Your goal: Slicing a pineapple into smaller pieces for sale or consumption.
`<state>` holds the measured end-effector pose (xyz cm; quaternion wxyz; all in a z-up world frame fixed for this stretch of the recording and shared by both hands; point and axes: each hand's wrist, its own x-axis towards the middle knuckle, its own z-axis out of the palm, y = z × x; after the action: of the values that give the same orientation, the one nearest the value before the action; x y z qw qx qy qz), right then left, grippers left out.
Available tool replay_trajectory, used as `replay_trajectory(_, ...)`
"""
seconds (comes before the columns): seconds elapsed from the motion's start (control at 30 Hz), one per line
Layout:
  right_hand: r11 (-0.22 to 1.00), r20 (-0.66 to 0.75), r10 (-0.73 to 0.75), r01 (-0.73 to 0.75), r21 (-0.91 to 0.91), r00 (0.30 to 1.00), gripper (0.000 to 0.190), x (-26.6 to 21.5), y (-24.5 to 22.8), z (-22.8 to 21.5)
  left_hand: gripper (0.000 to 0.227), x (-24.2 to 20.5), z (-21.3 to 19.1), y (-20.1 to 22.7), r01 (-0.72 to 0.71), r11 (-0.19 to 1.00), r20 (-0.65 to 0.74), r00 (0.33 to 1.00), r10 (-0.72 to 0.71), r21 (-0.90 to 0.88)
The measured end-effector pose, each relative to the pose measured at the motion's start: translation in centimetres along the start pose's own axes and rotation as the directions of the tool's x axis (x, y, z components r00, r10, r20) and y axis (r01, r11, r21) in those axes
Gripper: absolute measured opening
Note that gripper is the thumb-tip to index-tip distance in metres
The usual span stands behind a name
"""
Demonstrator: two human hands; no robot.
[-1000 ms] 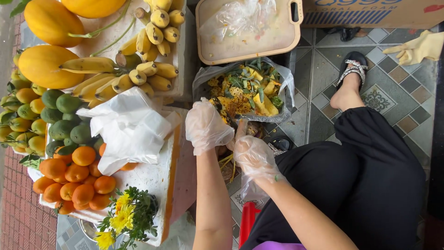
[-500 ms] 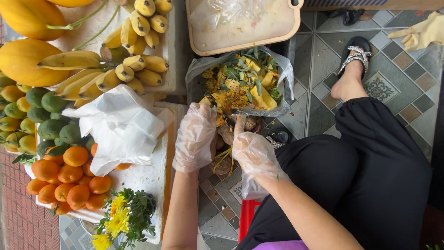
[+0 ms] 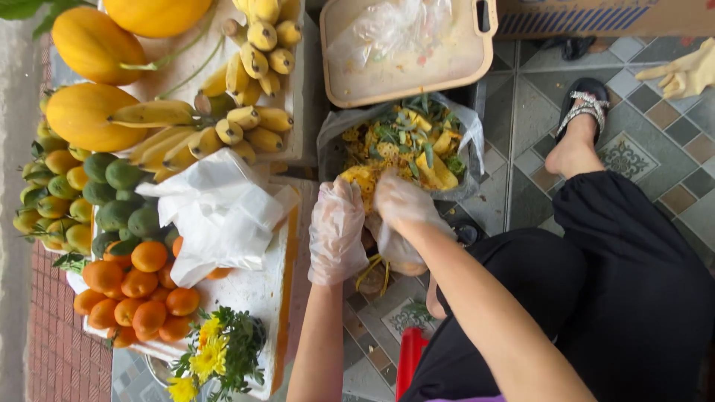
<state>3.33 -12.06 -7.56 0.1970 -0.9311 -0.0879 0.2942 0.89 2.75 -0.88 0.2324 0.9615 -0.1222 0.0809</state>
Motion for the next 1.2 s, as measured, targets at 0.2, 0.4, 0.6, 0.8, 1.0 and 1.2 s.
replay_trajectory(0.2, 0.993, -0.096, 0.052, -0.041, 0.110, 0.994, 0.039, -2.2, 3.3, 3.8, 0.019, -1.1, -1.3, 0.7, -0.041, 0.997, 0.025, 0.999, 0.043, -0.061)
replay_trajectory(0.4, 0.994, 0.117, -0.083, 0.091, -0.066, 0.990, 0.027, 5.0, 4.2, 4.2, 0.019, -2.5, 1.1, -1.0, -0.018, 1.000, -0.056, 0.998, 0.017, -0.022)
replay_trajectory(0.6, 0.803, 0.223, 0.348, -0.412, 0.430, 0.911, 0.045, -4.9, 1.2, -6.6, 0.017, -2.1, 1.3, 0.4, 0.173, 0.983, -0.009, 0.985, -0.173, 0.063)
replay_trajectory(0.8, 0.966, 0.041, 0.011, 0.000, -0.259, 0.999, 0.061, -11.7, -0.4, -2.4, 0.018, 0.1, 2.6, 1.5, 0.273, 0.957, -0.042, 0.962, -0.270, 0.099)
replay_trajectory(1.0, 0.999, -0.349, -0.029, 0.032, 0.002, 0.937, 0.064, -12.9, -1.7, 1.9, 0.020, 0.2, 1.5, 2.9, 0.321, 0.937, -0.010, 0.947, -0.322, 0.137)
replay_trajectory(1.2, 0.997, -0.236, 0.032, -0.014, 0.077, 0.971, 0.057, -10.2, -1.0, 1.2, 0.015, 0.4, 1.4, 2.4, 0.288, 0.954, -0.021, 0.957, -0.288, 0.082)
